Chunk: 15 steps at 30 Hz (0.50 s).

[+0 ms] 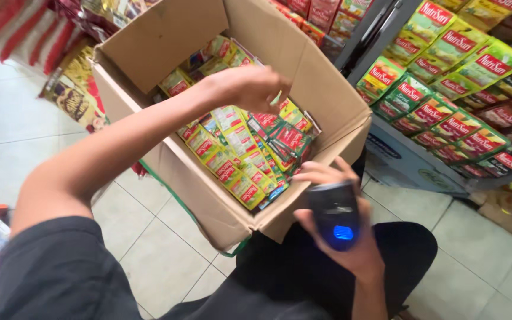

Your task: The person scans barcodes on drink sachets and boxes using a handheld scanner and then places them on shelves.

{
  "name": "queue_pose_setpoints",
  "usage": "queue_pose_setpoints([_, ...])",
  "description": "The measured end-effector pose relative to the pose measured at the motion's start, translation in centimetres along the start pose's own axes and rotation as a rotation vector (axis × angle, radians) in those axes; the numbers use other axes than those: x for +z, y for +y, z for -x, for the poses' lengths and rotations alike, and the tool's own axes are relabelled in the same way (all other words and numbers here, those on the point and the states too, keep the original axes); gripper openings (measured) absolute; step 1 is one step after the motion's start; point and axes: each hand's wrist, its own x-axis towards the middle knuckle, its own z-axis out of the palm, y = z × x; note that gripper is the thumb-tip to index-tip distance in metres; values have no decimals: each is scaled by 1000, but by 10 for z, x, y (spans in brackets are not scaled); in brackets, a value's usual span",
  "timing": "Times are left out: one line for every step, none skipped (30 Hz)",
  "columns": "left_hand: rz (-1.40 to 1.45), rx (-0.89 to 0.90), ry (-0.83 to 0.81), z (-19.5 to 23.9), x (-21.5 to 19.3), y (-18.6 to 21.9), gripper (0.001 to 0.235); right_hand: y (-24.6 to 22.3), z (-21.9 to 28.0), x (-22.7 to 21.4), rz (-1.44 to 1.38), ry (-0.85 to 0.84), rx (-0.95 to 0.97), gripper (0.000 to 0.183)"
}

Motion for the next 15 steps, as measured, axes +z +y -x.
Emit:
queue_pose_setpoints([-63,11,-120,-9,22,-14,44,0,-3,8,85,-80,-30,29])
queue_pose_setpoints([-132,23,-237,-20,45,-28,57,4,-5,18,81,-117,6,29])
queue_pose_setpoints([-230,64,-283,-32,69,-39,71,9,-6,32,76,-154,43,29])
queue_pose_setpoints([-331,101,-333,-42,92,-48,86,14,-3,42,65,-187,78,30])
queue_pose_setpoints([-315,214,-273,-51,113,-53,97,17,3,46,103,-179,104,30])
queue_pose_setpoints([-296,324,-214,-56,132,-56,108,19,11,47,138,-174,131,30])
queue_pose_setpoints([-292,327,-158,-56,148,-57,111,21,18,49,173,-170,158,30])
queue_pose_setpoints([-292,333,-95,-56,161,-54,114,25,22,52,158,-147,162,26])
queue_pose_setpoints([-293,339,-33,-57,168,-51,117,28,27,54,143,-124,166,22])
queue_pose_setpoints([-293,313,-62,-60,171,-49,114,31,32,55,125,-106,169,18])
queue_pose_setpoints([-292,287,-91,-62,172,-46,110,34,38,58,147,-33,147,18])
queue_pose_setpoints([-293,253,-122,-61,171,-45,107,38,41,65,162,38,120,19])
queue_pose_setpoints([-243,277,-126,-59,171,-43,107,42,43,70,177,109,92,21])
queue_pose_setpoints([-195,305,-131,-59,171,-42,107,45,47,73,181,129,95,20])
queue_pose_setpoints([-146,333,-136,-61,170,-41,106,47,50,78,186,149,99,19])
